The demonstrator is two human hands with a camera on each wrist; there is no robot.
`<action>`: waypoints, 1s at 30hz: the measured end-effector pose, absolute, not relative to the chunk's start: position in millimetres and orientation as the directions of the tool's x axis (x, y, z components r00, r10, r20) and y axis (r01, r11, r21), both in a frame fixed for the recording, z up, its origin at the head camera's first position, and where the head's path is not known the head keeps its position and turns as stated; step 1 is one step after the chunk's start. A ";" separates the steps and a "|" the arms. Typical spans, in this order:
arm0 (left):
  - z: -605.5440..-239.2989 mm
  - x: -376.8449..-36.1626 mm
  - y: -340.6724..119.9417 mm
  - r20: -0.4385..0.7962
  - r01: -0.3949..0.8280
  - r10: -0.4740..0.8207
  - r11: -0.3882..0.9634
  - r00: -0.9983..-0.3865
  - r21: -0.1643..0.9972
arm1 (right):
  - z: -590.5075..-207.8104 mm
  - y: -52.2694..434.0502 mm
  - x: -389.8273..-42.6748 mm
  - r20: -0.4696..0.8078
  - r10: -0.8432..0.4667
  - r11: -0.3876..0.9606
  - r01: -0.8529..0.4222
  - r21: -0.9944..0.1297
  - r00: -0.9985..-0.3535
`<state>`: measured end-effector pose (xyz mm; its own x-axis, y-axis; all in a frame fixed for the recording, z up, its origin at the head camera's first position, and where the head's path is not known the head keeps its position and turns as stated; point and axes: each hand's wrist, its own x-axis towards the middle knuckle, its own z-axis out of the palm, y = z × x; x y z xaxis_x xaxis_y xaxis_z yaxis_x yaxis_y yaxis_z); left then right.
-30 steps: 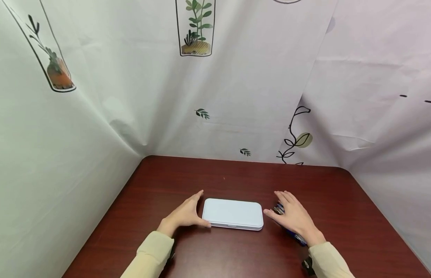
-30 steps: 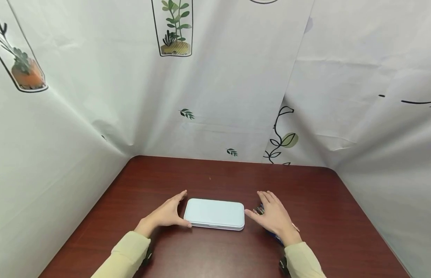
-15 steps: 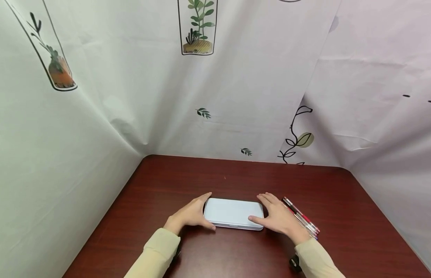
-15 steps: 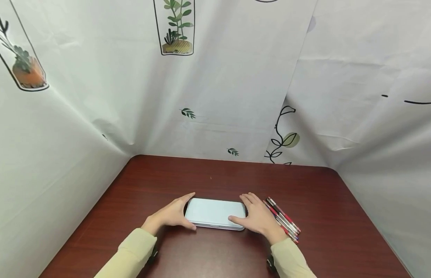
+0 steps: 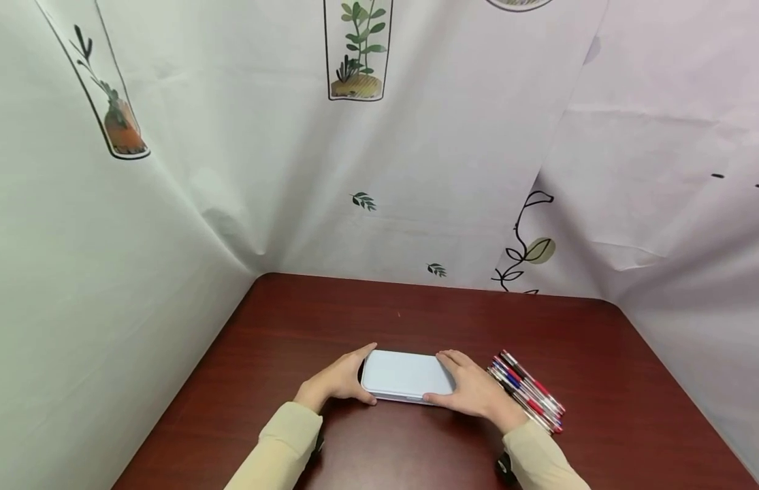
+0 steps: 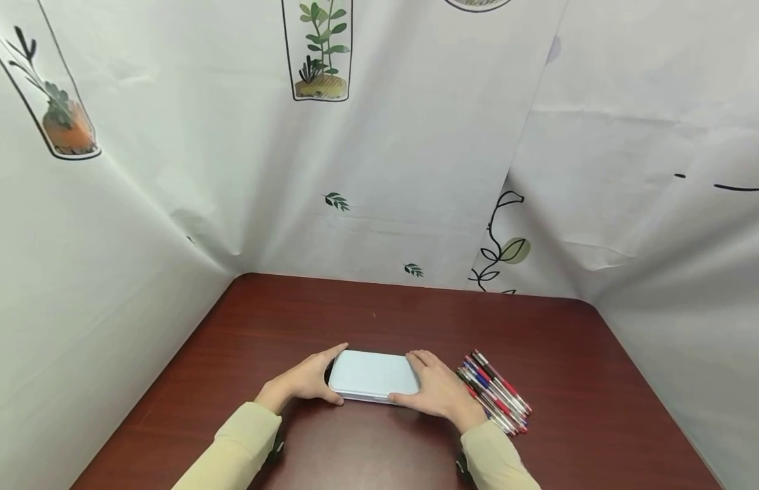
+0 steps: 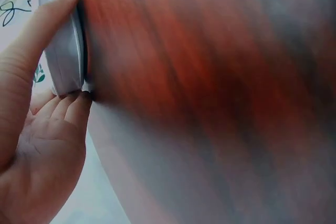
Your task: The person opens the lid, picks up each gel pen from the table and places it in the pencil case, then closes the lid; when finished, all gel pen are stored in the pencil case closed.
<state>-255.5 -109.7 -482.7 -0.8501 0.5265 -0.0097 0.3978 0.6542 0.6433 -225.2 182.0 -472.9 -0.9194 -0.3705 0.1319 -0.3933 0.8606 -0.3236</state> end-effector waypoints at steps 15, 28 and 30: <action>-485.2 -257.6 -110.7 0.017 0.393 0.508 0.645 -0.861 0.656 | -472.1 170.5 -230.3 0.072 -0.419 0.849 -0.419 -0.322 -0.905; -488.0 -261.5 -109.4 0.026 0.408 0.505 0.666 -0.863 0.625 | -476.6 162.0 -240.4 0.006 -0.418 0.862 -0.398 -0.315 -0.909; -488.5 -262.0 -109.7 0.025 0.411 0.503 0.675 -0.864 0.613 | -476.3 160.9 -241.8 0.004 -0.429 0.855 -0.407 -0.321 -0.904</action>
<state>-262.0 -109.7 -488.5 -0.8640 0.5028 0.0254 0.4108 0.6750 0.6128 -241.8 160.9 -476.3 -0.9035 -0.4285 0.0040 -0.4070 0.8551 -0.3212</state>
